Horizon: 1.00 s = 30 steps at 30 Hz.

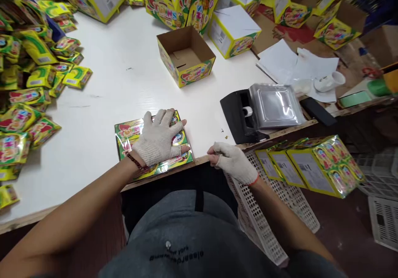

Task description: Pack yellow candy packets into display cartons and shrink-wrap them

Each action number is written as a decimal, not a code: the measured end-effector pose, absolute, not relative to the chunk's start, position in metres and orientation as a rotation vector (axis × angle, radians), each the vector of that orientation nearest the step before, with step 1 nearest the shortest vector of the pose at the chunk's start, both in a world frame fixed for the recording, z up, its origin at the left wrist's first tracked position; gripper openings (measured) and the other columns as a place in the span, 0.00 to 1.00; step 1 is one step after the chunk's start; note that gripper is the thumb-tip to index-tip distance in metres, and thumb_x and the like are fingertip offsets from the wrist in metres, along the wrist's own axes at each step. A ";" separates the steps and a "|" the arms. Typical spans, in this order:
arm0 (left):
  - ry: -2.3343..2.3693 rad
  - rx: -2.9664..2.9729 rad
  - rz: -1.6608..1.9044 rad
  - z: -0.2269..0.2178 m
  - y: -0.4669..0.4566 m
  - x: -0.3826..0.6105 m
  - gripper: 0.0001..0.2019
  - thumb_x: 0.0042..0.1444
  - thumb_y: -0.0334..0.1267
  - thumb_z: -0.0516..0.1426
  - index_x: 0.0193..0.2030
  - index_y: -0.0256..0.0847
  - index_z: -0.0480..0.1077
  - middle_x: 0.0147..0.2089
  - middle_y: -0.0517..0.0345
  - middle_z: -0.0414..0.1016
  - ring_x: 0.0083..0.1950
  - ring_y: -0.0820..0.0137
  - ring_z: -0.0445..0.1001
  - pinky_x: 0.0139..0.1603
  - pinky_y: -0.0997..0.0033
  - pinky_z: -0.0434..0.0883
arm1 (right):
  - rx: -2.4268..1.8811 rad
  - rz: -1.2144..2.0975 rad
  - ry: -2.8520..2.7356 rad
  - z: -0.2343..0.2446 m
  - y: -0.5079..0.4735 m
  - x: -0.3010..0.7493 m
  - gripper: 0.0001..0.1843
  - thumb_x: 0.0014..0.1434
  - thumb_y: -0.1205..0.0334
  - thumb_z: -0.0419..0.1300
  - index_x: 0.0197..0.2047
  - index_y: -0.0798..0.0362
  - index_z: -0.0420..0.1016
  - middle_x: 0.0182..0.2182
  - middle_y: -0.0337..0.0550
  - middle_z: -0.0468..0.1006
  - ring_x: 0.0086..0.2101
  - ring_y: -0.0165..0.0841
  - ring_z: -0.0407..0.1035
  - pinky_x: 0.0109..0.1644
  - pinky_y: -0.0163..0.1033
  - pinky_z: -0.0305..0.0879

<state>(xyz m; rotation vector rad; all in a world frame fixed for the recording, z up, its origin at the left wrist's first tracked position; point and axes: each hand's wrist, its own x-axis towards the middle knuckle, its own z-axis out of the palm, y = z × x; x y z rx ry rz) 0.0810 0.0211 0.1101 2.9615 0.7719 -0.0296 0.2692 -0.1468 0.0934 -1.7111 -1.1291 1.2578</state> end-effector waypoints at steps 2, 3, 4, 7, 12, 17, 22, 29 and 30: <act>0.766 2.970 -0.037 0.111 0.022 0.080 0.41 0.56 0.68 0.56 0.69 0.45 0.64 0.74 0.35 0.54 0.71 0.37 0.56 0.66 0.33 0.51 | -1.688 1.258 -1.160 0.084 -0.138 0.250 0.06 0.58 0.58 0.61 0.31 0.50 0.70 0.25 0.34 0.72 0.27 0.29 0.65 0.33 0.35 0.62; 0.761 2.978 -0.041 0.112 0.023 0.079 0.42 0.55 0.69 0.56 0.69 0.45 0.64 0.74 0.35 0.54 0.71 0.37 0.55 0.66 0.33 0.51 | -1.693 1.287 -1.188 0.080 -0.135 0.243 0.07 0.57 0.60 0.61 0.29 0.50 0.68 0.24 0.34 0.71 0.28 0.29 0.65 0.34 0.35 0.61; 0.752 2.985 -0.042 0.112 0.024 0.079 0.42 0.54 0.69 0.57 0.69 0.44 0.64 0.74 0.34 0.54 0.71 0.36 0.55 0.66 0.32 0.51 | -1.693 1.317 -1.235 0.077 -0.134 0.241 0.08 0.56 0.62 0.62 0.27 0.50 0.67 0.24 0.34 0.70 0.28 0.29 0.64 0.34 0.35 0.61; 0.723 2.988 -0.010 0.111 0.027 0.079 0.42 0.53 0.69 0.58 0.68 0.43 0.66 0.74 0.33 0.54 0.71 0.34 0.56 0.65 0.31 0.53 | -1.763 1.189 -1.321 0.081 -0.147 0.271 0.08 0.57 0.61 0.61 0.26 0.50 0.70 0.25 0.35 0.72 0.30 0.31 0.66 0.37 0.36 0.62; 0.696 2.952 0.082 0.108 0.032 0.080 0.39 0.52 0.69 0.58 0.64 0.46 0.70 0.73 0.36 0.57 0.69 0.32 0.58 0.64 0.28 0.55 | -2.191 0.322 -0.988 0.107 -0.190 0.384 0.16 0.62 0.49 0.56 0.37 0.52 0.77 0.32 0.44 0.78 0.35 0.37 0.70 0.44 0.42 0.66; 0.671 3.006 0.059 0.110 0.033 0.081 0.38 0.53 0.68 0.58 0.62 0.45 0.70 0.71 0.35 0.60 0.68 0.31 0.60 0.61 0.28 0.59 | -2.269 0.552 -1.098 0.096 -0.189 0.441 0.16 0.59 0.51 0.56 0.36 0.52 0.80 0.37 0.46 0.81 0.42 0.40 0.72 0.50 0.45 0.66; 0.660 3.046 0.038 0.111 0.033 0.080 0.37 0.56 0.68 0.56 0.64 0.43 0.67 0.73 0.38 0.57 0.68 0.32 0.59 0.62 0.27 0.59 | -2.214 0.627 -1.083 0.087 -0.179 0.439 0.13 0.54 0.50 0.61 0.28 0.51 0.75 0.30 0.40 0.77 0.35 0.35 0.69 0.43 0.40 0.65; 0.631 2.981 0.140 0.102 0.038 0.076 0.41 0.55 0.74 0.52 0.66 0.49 0.65 0.74 0.50 0.59 0.71 0.34 0.55 0.68 0.26 0.53 | -2.206 0.388 -0.914 0.097 -0.194 0.419 0.11 0.54 0.53 0.59 0.26 0.50 0.70 0.30 0.42 0.74 0.36 0.36 0.68 0.45 0.41 0.64; 0.632 2.963 0.157 0.101 0.038 0.075 0.41 0.54 0.74 0.52 0.66 0.50 0.65 0.74 0.52 0.60 0.72 0.34 0.55 0.69 0.26 0.52 | -2.181 0.386 -0.905 0.098 -0.201 0.416 0.12 0.55 0.51 0.58 0.27 0.50 0.69 0.30 0.41 0.73 0.36 0.36 0.68 0.45 0.41 0.64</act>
